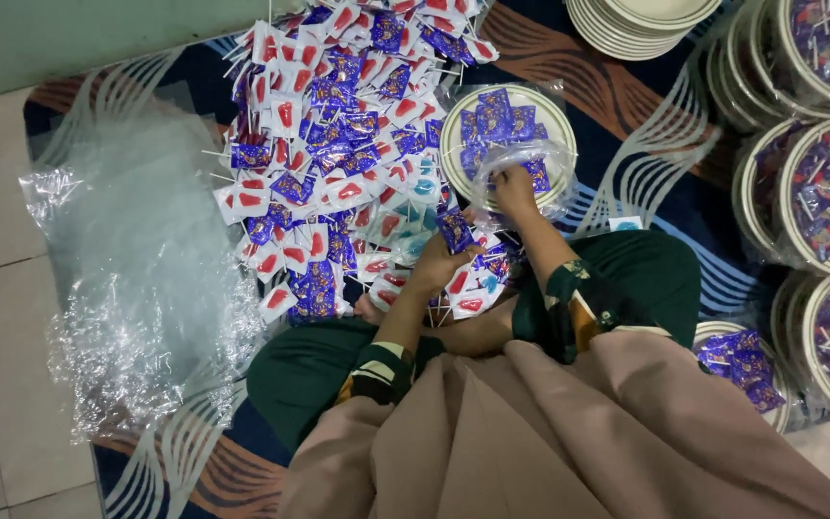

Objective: A person sitting on the floor packages small snack packets into a plastic bag that contains a plate.

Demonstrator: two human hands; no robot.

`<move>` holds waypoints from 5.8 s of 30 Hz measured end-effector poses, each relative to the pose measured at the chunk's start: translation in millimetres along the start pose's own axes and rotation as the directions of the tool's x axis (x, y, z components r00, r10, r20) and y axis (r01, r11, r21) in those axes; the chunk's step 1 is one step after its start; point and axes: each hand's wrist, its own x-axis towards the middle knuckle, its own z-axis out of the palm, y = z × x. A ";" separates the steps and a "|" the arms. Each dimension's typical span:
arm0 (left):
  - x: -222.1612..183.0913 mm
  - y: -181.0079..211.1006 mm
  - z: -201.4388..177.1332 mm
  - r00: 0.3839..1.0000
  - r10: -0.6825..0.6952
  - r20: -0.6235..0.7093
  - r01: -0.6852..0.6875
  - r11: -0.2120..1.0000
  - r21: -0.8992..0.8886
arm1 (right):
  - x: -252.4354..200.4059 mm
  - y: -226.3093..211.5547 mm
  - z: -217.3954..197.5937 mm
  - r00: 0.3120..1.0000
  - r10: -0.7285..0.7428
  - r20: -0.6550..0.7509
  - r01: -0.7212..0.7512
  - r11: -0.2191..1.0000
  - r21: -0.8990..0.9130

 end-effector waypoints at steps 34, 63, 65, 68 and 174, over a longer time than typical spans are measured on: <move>-8.0 -6.2 -10.5 0.993 0.114 -0.020 -0.111 0.989 0.102 | -147.3 -112.1 -60.5 0.955 -0.201 0.220 0.243 0.952 -0.186; 1.5 -57.8 -29.9 0.994 0.028 0.105 -0.039 0.994 0.100 | -41.4 -103.4 -89.9 0.995 -0.036 0.095 0.088 0.783 -0.616; 0.6 -54.3 -28.3 0.995 0.032 0.094 -0.045 0.989 0.143 | -33.5 -96.7 -86.5 0.992 0.030 0.122 0.052 0.787 -0.614; -1.0 -51.0 -28.2 0.995 0.064 0.073 -0.076 0.982 0.174 | -26.6 -80.4 -77.0 0.983 0.108 0.146 0.003 0.796 -0.606; -4.8 -38.3 -155.6 0.783 -0.043 -0.621 0.594 0.349 0.725 | -119.0 -164.6 -89.7 0.843 -0.452 0.292 0.397 0.889 0.230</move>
